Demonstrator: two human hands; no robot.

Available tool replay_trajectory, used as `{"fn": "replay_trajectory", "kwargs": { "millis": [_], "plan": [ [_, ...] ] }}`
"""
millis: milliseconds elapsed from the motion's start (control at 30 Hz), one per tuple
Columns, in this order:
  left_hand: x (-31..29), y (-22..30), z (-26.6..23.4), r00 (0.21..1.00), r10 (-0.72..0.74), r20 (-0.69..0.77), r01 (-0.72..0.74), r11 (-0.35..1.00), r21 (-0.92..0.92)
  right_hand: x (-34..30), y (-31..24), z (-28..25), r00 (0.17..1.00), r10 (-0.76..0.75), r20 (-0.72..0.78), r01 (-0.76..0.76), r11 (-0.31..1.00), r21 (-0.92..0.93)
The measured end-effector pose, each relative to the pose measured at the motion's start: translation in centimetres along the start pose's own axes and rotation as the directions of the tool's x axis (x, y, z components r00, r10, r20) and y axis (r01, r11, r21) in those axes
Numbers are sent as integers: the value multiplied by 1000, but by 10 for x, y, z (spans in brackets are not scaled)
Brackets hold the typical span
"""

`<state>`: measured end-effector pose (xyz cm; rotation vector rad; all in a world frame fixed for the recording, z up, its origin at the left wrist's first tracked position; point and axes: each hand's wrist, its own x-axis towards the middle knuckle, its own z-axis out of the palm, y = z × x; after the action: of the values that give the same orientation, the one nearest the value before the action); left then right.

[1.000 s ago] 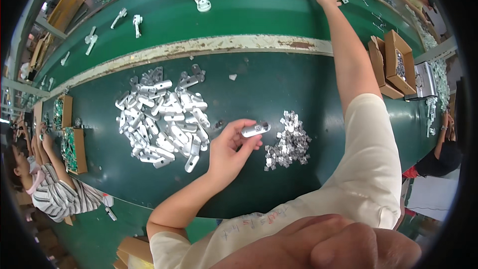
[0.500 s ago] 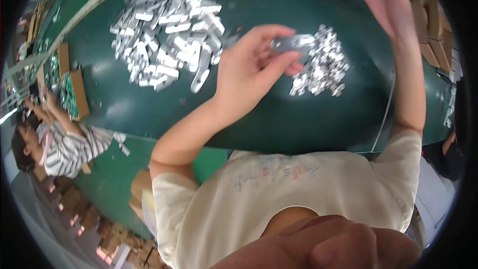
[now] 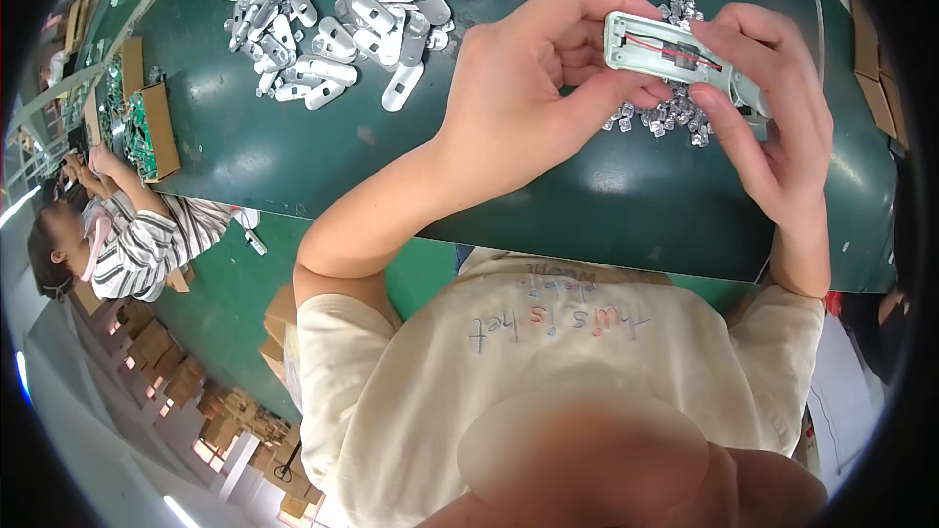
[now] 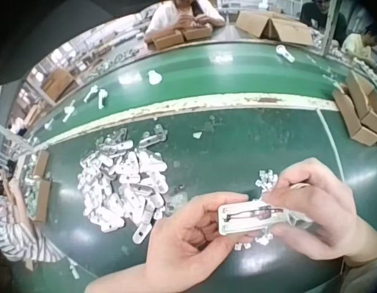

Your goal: The person assembles handheld electronic devices by inserting small metal components into metal plates, fitting the assemblies into plastic device casings by hand, and placing the assembled units onto the conveyor belt.

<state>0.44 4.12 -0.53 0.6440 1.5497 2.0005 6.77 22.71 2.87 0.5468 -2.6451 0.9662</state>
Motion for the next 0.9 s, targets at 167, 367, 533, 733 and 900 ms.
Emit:
{"fn": "replay_trajectory", "kwargs": {
  "millis": [167,367,533,733,900],
  "plan": [
    [0,1,0,1000,-30,-5,30,999,-36,2,0,0,1000,-12,19,13,1000,-13],
    [2,4,-2,999,-49,7,49,997,-55,1,-3,1,1000,-13,7,13,999,-50],
    [2,9,-1,997,-80,18,82,975,-206,1,-5,2,999,-29,-18,28,995,-93],
    [1,6,0,989,-146,-19,134,942,-309,0,-2,4,998,-63,-3,63,995,-77],
    [4,5,1,984,-173,-33,159,956,-245,-6,0,11,915,387,112,-401,847,349]
  ]
}}
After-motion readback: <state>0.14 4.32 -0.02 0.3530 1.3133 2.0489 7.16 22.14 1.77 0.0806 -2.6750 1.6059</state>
